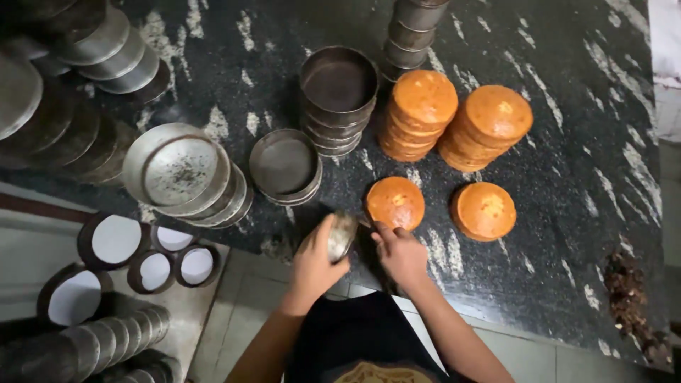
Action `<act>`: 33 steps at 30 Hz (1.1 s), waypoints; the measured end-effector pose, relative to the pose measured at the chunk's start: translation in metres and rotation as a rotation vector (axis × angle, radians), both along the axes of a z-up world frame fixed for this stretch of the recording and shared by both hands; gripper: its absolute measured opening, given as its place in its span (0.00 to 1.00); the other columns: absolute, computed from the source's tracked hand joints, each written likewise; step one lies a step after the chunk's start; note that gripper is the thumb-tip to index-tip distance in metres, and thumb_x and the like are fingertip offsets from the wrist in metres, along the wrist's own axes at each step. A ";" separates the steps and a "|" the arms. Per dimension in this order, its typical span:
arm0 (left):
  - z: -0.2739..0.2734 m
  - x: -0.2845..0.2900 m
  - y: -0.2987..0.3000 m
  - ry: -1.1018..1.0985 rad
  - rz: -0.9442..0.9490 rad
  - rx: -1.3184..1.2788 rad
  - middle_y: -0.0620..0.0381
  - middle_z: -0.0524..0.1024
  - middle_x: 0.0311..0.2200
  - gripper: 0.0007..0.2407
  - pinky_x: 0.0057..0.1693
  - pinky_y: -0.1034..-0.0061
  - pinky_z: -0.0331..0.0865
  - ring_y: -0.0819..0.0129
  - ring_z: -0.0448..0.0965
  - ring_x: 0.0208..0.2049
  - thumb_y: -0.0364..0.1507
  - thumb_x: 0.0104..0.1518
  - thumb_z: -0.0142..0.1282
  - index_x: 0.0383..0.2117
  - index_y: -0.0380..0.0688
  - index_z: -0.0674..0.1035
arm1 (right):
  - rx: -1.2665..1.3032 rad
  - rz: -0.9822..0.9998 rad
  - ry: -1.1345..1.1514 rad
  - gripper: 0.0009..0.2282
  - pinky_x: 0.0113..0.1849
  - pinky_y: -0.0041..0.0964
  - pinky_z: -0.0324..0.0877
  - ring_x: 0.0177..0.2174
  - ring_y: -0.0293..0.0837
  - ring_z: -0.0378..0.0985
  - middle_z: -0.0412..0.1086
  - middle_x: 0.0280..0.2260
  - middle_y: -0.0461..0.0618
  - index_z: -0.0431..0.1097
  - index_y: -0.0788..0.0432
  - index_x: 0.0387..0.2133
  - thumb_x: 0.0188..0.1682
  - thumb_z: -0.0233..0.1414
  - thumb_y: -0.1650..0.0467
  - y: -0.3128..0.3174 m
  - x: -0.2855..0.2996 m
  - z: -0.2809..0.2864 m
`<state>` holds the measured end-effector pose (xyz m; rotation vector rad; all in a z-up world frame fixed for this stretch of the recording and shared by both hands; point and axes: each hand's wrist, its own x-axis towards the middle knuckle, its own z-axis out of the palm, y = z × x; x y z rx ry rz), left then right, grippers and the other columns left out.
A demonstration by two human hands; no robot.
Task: Scrape residue from inside metal cake tins using a knife and stack them on a counter.
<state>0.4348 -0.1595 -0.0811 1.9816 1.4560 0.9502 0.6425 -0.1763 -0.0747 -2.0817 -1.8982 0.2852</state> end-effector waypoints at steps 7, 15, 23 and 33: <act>-0.068 -0.058 -0.051 -0.283 -0.145 -0.268 0.44 0.70 0.59 0.40 0.61 0.64 0.67 0.54 0.73 0.59 0.26 0.41 0.69 0.66 0.42 0.61 | -0.501 -0.085 0.424 0.18 0.44 0.50 0.72 0.40 0.58 0.81 0.79 0.37 0.58 0.79 0.52 0.41 0.49 0.53 0.53 -0.012 0.042 -0.074; -0.068 -0.064 -0.058 -0.686 0.035 -0.739 0.50 0.66 0.61 0.47 0.60 0.66 0.70 0.60 0.70 0.60 0.28 0.35 0.74 0.68 0.50 0.57 | -0.234 0.005 0.122 0.26 0.55 0.47 0.66 0.55 0.57 0.71 0.67 0.55 0.55 0.70 0.54 0.54 0.50 0.49 0.51 -0.022 0.033 -0.017; -0.090 -0.038 -0.033 -0.748 -0.098 -0.492 0.47 0.72 0.59 0.30 0.60 0.72 0.68 0.63 0.74 0.56 0.34 0.60 0.57 0.69 0.40 0.62 | -0.211 0.233 1.025 0.31 0.64 0.43 0.48 0.66 0.50 0.55 0.57 0.66 0.57 0.54 0.61 0.67 0.58 0.36 0.52 0.037 -0.025 -0.081; 0.115 -0.034 -0.049 -0.365 -0.227 0.338 0.41 0.65 0.69 0.23 0.75 0.57 0.59 0.43 0.65 0.71 0.39 0.67 0.55 0.65 0.41 0.70 | 0.068 0.550 1.779 0.51 0.66 0.56 0.49 0.69 0.54 0.48 0.45 0.71 0.53 0.42 0.54 0.71 0.39 0.53 0.39 0.025 0.000 0.041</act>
